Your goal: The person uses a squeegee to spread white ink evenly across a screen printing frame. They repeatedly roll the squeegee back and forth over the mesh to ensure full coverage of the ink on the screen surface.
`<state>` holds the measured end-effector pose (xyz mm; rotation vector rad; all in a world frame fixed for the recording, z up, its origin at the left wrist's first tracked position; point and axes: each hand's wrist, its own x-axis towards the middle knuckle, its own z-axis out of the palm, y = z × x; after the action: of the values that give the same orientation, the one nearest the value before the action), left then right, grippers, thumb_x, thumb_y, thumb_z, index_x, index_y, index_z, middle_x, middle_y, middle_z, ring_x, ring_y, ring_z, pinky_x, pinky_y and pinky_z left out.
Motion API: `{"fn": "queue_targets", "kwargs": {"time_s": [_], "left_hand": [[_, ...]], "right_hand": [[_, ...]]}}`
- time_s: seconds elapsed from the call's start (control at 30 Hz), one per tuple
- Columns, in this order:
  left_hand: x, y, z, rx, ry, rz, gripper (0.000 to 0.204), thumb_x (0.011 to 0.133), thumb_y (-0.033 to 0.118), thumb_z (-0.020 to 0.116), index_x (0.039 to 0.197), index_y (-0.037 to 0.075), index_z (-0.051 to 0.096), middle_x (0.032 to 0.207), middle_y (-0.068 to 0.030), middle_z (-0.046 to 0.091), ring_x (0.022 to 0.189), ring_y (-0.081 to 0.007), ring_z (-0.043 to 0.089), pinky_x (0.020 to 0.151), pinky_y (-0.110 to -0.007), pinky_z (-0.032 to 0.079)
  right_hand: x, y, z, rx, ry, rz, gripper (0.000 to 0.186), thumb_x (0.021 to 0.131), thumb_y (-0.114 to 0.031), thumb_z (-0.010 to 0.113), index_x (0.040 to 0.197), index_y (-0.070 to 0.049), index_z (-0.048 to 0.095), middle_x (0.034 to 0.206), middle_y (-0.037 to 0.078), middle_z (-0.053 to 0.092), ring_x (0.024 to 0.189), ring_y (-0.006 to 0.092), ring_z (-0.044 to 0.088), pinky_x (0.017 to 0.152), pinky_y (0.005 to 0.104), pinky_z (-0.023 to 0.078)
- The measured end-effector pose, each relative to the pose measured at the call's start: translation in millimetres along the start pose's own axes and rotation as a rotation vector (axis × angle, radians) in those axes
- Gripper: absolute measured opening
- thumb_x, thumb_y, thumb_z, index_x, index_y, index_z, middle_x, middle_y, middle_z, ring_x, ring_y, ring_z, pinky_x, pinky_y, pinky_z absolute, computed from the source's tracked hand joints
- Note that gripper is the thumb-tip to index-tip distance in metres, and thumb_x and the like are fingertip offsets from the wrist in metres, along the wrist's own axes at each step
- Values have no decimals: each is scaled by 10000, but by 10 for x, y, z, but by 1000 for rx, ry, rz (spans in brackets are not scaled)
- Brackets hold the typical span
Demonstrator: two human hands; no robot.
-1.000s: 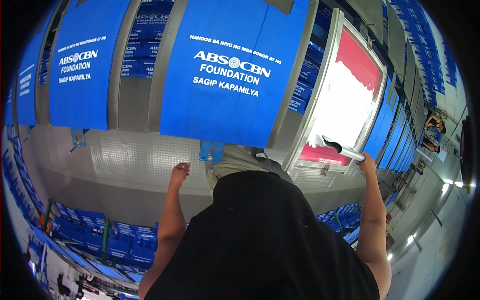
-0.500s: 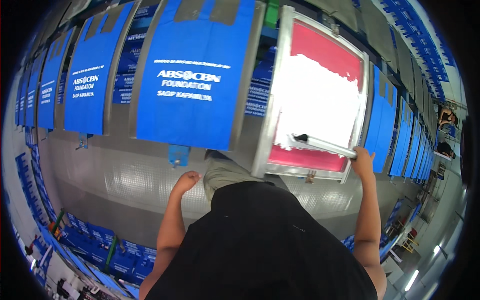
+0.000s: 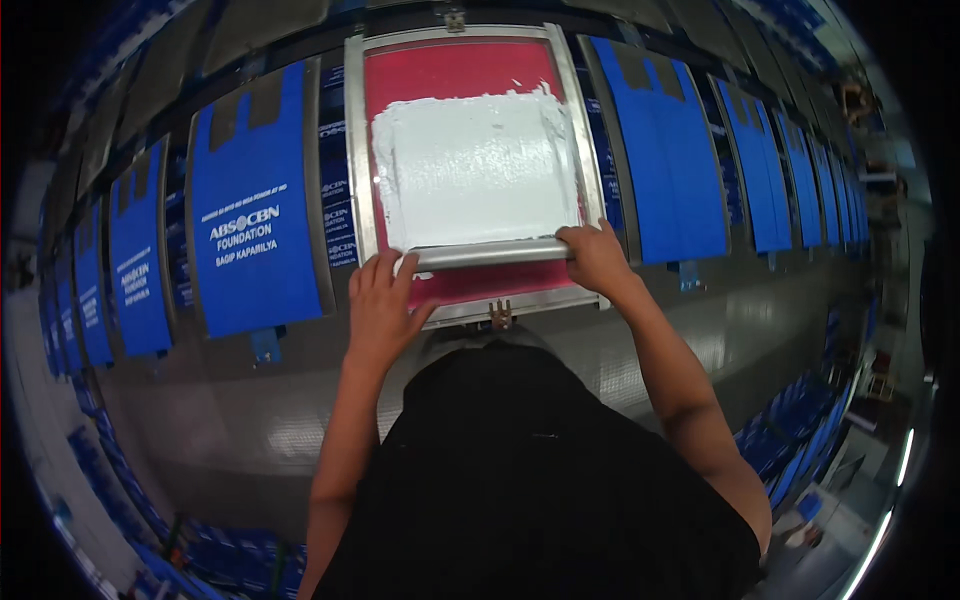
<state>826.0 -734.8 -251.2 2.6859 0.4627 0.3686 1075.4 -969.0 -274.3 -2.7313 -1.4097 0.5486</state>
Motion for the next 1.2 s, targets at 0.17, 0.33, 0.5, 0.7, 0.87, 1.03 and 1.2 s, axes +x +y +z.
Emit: {"fn": "queue_targets", "kwargs": {"time_s": [0.17,0.33,0.5,0.7,0.87,1.03,1.2], "left_hand": [[332,-111,519,30,-261,97,362,651,135,747,980,54,621,963,-131,624,931,-308,585,809,-429,449],[624,57,408,58,-285,125,222,643,98,707,839,60,611,767,-119,613,778,-334,594,725,-447,456],[1305,121,121,83,-264,37,232,667,127,711,886,66,660,801,-156,647,791,-358,621,700,-461,474],[1933,-605,676,102,105,61,289,675,80,671,956,39,616,908,-137,645,872,-330,600,765,-454,464],[1563,-744,1245,188,27,-7,453,654,63,673,1095,50,572,1090,-142,589,1020,-319,539,854,-463,427],[1068,-400,803,79,-59,-56,400,617,63,708,1005,56,615,944,-116,603,943,-302,564,825,-416,425],[508,-100,766,4,-33,-76,388,587,42,714,964,45,620,929,-107,627,888,-300,580,809,-422,445]], "right_hand": [[-94,78,116,-15,91,-14,202,694,-81,633,894,-106,627,892,114,676,938,304,631,964,535,390],[-16,241,3,109,68,-53,224,660,-87,640,883,-98,645,843,137,672,867,322,646,859,483,454],[397,479,-424,183,47,-42,230,648,-69,616,874,-85,656,798,162,663,817,344,651,689,461,502],[1531,493,-547,-11,407,-164,225,682,8,569,889,-60,625,799,128,656,849,331,627,959,523,393],[1613,453,97,-144,229,-128,393,750,18,537,1129,-86,543,1150,98,574,1138,270,526,1009,662,282],[909,335,-270,-16,73,-126,376,714,9,574,1078,-84,592,1017,98,625,1010,283,580,1029,602,311],[168,183,76,43,227,-144,290,680,3,575,957,-78,608,859,88,629,906,286,603,1039,576,307]]}}
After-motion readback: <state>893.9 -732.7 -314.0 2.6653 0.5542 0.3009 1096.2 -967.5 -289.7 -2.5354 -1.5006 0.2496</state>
